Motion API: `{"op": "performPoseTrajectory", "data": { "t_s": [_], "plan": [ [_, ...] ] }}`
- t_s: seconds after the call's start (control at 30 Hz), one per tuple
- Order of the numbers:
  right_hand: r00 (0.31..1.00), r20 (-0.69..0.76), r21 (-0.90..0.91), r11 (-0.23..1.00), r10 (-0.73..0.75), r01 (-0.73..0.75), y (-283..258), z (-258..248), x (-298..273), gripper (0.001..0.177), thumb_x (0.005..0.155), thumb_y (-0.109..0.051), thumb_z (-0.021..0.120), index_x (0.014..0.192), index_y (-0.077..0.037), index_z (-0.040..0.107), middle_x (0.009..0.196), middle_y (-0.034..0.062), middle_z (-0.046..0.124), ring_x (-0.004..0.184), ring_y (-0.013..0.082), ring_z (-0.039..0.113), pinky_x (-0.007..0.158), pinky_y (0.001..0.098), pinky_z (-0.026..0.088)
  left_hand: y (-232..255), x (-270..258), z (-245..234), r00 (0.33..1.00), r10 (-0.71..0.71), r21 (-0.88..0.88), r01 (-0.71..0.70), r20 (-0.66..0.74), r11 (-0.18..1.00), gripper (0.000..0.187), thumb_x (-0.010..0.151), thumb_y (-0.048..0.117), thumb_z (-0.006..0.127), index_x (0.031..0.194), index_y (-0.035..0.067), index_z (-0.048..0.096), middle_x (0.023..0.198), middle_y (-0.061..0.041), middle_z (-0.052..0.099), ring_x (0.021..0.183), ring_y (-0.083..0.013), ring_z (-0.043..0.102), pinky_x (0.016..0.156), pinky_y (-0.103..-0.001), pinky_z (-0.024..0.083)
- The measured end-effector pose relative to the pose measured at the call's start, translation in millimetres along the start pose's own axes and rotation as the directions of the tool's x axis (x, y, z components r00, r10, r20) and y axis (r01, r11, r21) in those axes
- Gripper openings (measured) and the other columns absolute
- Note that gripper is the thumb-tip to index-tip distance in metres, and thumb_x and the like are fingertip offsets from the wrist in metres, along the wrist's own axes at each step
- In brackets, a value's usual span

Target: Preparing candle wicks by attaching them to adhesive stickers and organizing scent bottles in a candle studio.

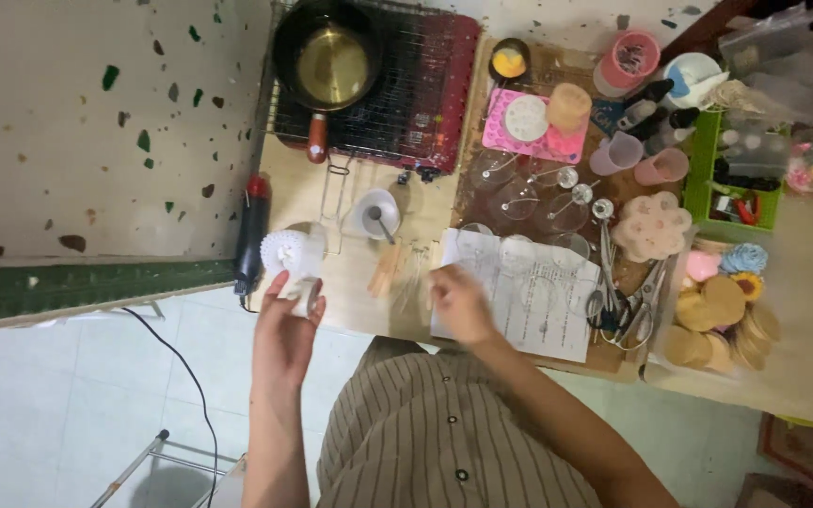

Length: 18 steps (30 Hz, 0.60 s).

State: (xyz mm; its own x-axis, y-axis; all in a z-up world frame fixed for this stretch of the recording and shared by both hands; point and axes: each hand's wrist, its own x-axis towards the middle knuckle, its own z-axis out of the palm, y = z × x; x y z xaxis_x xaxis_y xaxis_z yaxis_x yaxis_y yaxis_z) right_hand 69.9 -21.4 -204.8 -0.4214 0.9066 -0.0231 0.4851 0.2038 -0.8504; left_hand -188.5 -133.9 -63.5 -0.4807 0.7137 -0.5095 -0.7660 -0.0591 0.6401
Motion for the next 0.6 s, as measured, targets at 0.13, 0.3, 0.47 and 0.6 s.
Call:
{"op": "performPoseTrajectory", "data": {
  "t_s": [0.13, 0.3, 0.47, 0.6],
  "plan": [
    [0.933, 0.354, -0.204, 0.979, 0.066, 0.008, 21, 76, 7, 0.021, 0.082, 0.001, 0.061, 0.103, 0.003, 0.065, 0.093, 0.0252, 0.069, 0.087, 0.0441, 0.069, 0.076, 0.0497, 0.057, -4, -2, -2, 1.0, -0.026, 0.013, 0.026, -0.009, 1.0, 0.047, 0.092, 0.004, 0.057, 0.137, 0.007, 0.046, 0.13, -0.019, 0.06, 0.125, -0.0364, 0.058, 0.103, -0.048, 0.047],
    [0.989, 0.105, -0.445, 0.895, 0.101, -0.044, 106, 157, 9, 0.014, 0.086, -0.009, 0.061, 0.08, -0.004, 0.073, 0.083, 0.0214, 0.072, 0.084, 0.0411, 0.071, 0.077, 0.0532, 0.056, -2, -8, 1, 0.995, -0.096, 0.078, 0.098, -0.029, 0.992, 0.044, 0.094, 0.009, 0.058, 0.136, 0.01, 0.045, 0.128, -0.018, 0.062, 0.127, -0.0355, 0.059, 0.101, -0.052, 0.052],
    [0.931, -0.014, -0.578, 0.758, 0.364, -0.304, 94, 157, 45, 0.017, 0.085, -0.018, 0.065, 0.079, -0.007, 0.075, 0.084, 0.0197, 0.074, 0.083, 0.0369, 0.073, 0.077, 0.0491, 0.059, 5, -6, -4, 0.991, -0.11, 0.142, 0.12, -0.081, 0.983, 0.039, 0.096, 0.009, 0.058, 0.134, 0.01, 0.047, 0.127, -0.013, 0.061, 0.124, -0.0327, 0.062, 0.099, -0.049, 0.053],
    [0.86, -0.091, -0.551, 0.693, 0.502, -0.464, 58, 137, 58, 0.024, 0.079, -0.03, 0.074, 0.08, -0.006, 0.076, 0.085, 0.0189, 0.073, 0.082, 0.0357, 0.073, 0.075, 0.0477, 0.059, 10, -3, -6, 0.99, -0.127, 0.162, 0.134, -0.053, 0.978, 0.038, 0.095, 0.007, 0.058, 0.132, 0.01, 0.049, 0.125, -0.012, 0.061, 0.123, -0.0311, 0.063, 0.098, -0.047, 0.054]
  ]
}}
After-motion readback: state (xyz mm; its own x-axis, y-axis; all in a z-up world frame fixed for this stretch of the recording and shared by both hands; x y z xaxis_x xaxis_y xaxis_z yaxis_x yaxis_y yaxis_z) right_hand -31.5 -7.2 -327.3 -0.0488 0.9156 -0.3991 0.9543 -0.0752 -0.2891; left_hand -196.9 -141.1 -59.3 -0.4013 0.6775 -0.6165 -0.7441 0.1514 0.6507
